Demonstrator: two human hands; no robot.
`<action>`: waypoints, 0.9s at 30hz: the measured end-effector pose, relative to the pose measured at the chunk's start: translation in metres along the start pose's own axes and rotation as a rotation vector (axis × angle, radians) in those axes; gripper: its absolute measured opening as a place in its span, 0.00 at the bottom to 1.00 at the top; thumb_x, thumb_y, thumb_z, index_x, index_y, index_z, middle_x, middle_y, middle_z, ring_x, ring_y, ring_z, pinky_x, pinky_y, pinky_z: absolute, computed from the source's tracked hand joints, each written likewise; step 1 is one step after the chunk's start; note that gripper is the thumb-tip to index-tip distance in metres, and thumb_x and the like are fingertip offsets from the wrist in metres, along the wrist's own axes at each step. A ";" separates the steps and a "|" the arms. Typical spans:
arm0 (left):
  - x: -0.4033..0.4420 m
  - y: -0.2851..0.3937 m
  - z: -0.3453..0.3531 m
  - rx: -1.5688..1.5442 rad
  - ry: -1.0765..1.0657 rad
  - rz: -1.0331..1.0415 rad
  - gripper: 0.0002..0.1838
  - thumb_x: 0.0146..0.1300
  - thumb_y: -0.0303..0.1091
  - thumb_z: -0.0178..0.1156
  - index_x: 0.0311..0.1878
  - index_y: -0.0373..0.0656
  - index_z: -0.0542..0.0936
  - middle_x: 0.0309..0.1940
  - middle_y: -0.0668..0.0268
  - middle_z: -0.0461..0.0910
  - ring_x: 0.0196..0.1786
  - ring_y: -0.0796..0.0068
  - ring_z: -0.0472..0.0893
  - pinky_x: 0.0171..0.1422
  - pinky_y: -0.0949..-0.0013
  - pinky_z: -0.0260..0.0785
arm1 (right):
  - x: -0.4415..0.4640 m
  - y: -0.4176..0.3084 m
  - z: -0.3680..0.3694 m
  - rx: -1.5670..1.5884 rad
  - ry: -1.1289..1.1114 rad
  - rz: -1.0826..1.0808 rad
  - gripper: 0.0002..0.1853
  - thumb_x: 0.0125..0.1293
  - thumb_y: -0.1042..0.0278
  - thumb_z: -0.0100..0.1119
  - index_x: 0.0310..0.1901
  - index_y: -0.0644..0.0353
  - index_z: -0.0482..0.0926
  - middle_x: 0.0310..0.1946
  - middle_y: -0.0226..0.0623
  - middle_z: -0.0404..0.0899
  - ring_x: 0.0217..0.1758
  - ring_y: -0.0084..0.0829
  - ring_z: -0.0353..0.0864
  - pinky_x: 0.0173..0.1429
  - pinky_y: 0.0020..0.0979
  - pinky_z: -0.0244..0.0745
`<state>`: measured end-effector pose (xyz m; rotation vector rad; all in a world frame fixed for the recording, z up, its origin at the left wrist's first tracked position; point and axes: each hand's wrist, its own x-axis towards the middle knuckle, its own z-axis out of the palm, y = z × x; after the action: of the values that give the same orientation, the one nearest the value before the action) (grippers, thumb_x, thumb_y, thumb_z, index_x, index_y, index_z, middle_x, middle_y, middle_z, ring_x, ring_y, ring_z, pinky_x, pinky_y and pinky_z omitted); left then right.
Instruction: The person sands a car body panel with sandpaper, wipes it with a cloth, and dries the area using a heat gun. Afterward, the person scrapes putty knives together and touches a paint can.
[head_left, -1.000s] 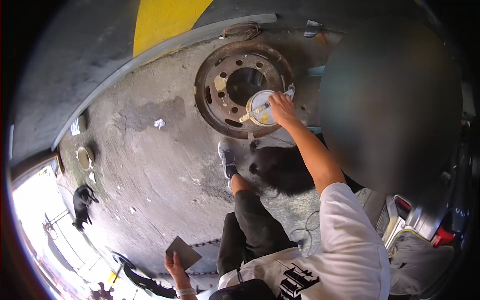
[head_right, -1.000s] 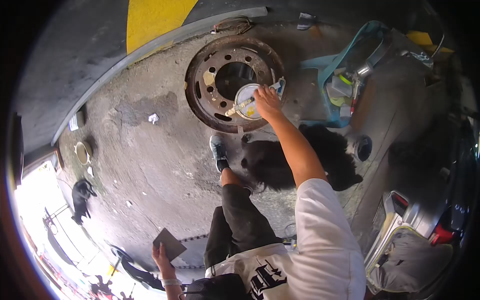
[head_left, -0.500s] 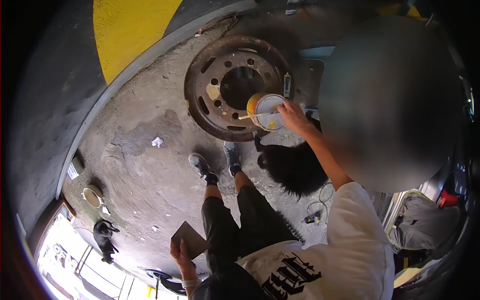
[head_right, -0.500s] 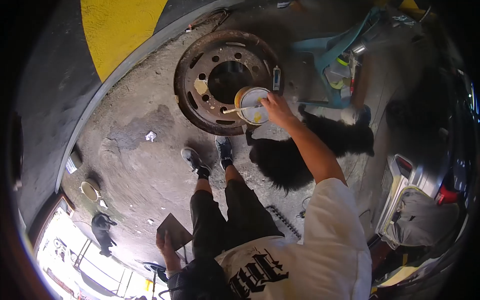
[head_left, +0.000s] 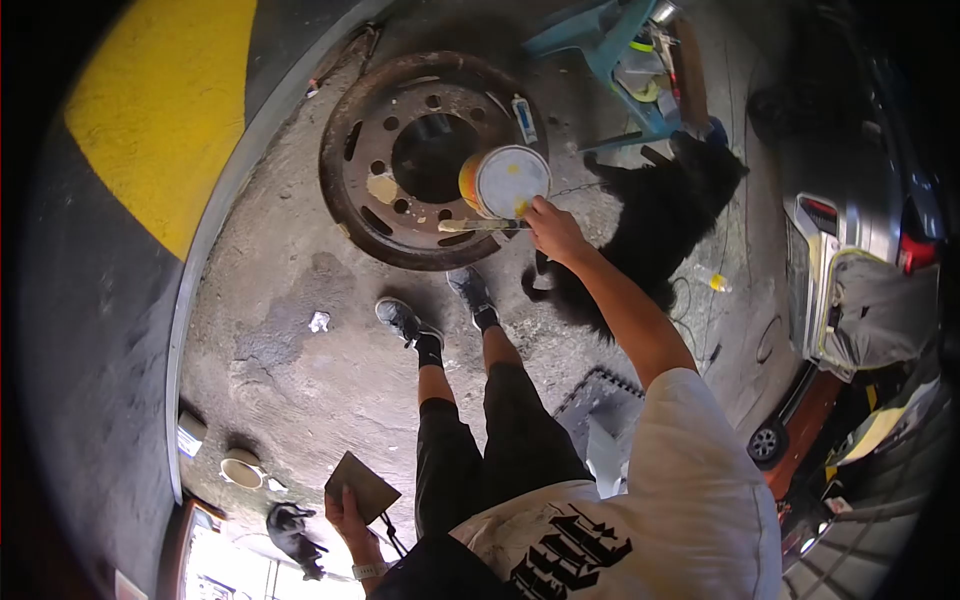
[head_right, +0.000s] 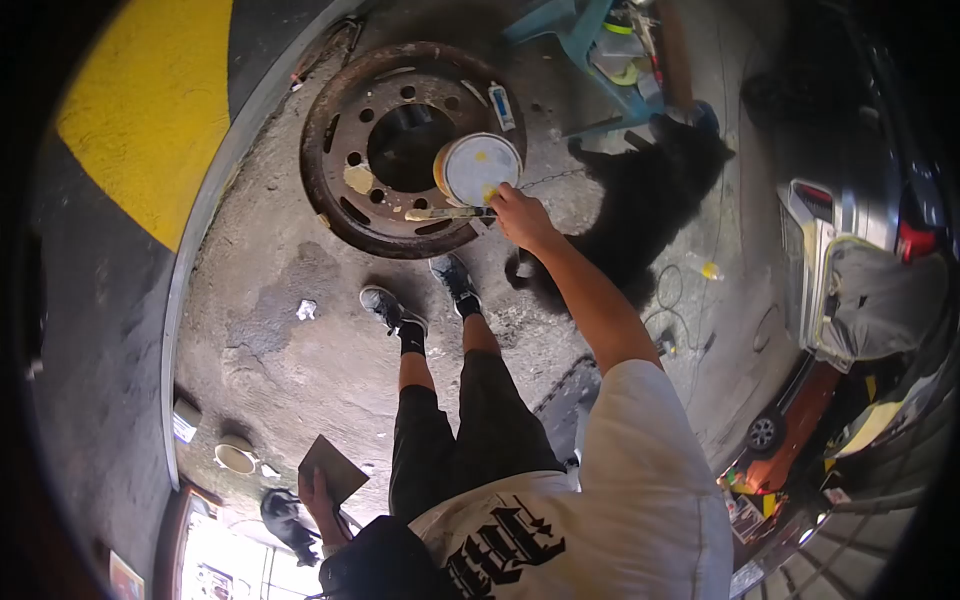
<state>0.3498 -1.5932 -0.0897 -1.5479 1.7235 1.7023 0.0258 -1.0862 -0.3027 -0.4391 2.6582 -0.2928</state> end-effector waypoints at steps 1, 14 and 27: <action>0.004 0.002 -0.003 0.016 -0.022 0.003 0.12 0.73 0.32 0.63 0.56 0.41 0.81 0.48 0.67 0.85 0.48 0.77 0.82 0.52 0.70 0.77 | 0.002 0.002 0.004 -0.026 -0.005 -0.058 0.18 0.59 0.72 0.67 0.50 0.59 0.76 0.50 0.38 0.72 0.46 0.43 0.84 0.47 0.44 0.83; 0.029 0.025 0.007 0.052 -0.028 0.017 0.11 0.74 0.32 0.62 0.54 0.40 0.80 0.45 0.67 0.85 0.45 0.79 0.82 0.50 0.72 0.76 | 0.010 -0.002 0.014 -0.311 0.020 -0.271 0.09 0.59 0.66 0.62 0.41 0.57 0.82 0.47 0.35 0.72 0.48 0.35 0.83 0.38 0.36 0.85; -0.002 -0.016 0.033 0.027 -0.011 0.007 0.15 0.71 0.28 0.62 0.60 0.41 0.80 0.53 0.65 0.85 0.53 0.75 0.83 0.58 0.68 0.78 | 0.023 0.007 -0.002 -0.347 -0.038 -0.466 0.11 0.57 0.64 0.63 0.39 0.58 0.84 0.46 0.35 0.73 0.47 0.36 0.82 0.39 0.38 0.84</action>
<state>0.3476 -1.5610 -0.1062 -1.5200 1.7415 1.6804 0.0033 -1.0873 -0.3115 -1.1654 2.5415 0.0472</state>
